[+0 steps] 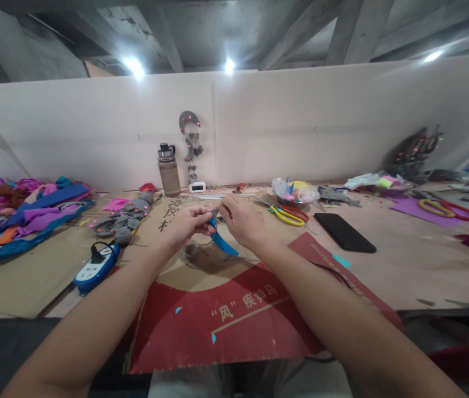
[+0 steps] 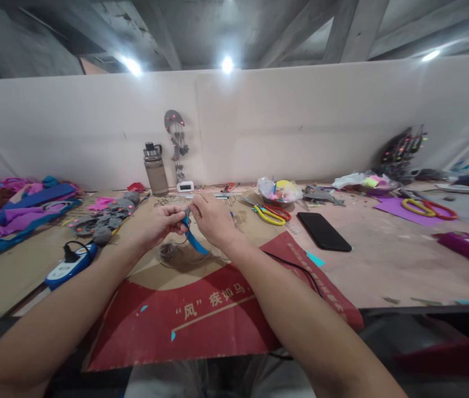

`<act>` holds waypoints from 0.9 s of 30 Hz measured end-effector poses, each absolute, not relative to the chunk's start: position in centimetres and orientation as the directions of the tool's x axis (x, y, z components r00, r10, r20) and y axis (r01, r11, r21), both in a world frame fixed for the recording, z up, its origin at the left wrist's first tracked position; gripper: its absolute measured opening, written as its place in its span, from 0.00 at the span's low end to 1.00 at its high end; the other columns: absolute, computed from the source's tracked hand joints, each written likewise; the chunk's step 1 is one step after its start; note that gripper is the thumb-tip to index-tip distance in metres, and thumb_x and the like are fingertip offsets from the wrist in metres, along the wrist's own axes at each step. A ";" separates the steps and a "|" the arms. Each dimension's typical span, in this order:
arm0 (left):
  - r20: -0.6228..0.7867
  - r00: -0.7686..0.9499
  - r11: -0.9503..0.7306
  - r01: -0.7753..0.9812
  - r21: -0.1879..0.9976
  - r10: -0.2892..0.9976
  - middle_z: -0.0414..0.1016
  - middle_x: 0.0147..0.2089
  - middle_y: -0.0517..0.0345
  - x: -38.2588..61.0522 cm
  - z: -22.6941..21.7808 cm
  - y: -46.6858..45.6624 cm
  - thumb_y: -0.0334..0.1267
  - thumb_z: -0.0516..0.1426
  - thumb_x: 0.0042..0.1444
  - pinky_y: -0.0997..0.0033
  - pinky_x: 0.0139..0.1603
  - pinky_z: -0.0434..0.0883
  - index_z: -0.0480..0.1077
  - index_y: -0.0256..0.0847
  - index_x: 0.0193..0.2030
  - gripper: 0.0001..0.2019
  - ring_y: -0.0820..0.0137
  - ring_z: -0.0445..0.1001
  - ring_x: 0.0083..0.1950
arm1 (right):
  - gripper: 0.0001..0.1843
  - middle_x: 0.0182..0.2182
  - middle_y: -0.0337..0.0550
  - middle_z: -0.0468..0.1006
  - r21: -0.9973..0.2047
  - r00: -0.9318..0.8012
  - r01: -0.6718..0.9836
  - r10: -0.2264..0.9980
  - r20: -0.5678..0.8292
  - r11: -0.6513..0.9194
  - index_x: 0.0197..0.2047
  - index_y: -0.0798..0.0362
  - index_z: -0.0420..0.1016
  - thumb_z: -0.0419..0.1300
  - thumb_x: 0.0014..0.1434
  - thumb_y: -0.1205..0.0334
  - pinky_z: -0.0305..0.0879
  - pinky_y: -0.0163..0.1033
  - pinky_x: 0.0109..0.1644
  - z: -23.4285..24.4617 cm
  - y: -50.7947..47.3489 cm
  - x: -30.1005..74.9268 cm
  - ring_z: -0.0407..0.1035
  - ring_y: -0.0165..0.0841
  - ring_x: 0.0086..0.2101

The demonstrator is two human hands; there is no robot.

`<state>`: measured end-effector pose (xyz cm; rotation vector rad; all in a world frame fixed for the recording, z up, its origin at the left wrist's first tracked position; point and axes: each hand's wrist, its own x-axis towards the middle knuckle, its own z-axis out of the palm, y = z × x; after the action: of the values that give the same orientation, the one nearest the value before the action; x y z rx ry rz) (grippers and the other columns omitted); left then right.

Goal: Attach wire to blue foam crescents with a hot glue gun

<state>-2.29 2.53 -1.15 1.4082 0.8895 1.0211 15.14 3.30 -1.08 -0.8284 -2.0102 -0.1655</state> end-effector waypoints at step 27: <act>0.158 0.385 -0.188 0.044 0.981 0.909 0.75 0.24 0.57 -1.7 0.1 1.4 0.45 0.61 0.49 0.76 0.28 0.70 0.69 0.34 0.32 0.14 0.74 0.74 0.25 | 0.14 0.22 0.36 0.57 -0.327 -0.235 0.494 0.486 0.842 0.806 0.25 0.50 0.52 0.47 0.62 0.60 0.49 0.36 0.31 -1.6 3.1 14.9 0.53 0.29 0.25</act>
<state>-1.73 1.45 0.06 1.5559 0.8796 0.9964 14.95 3.14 -1.55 -0.7423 -1.8725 -0.0088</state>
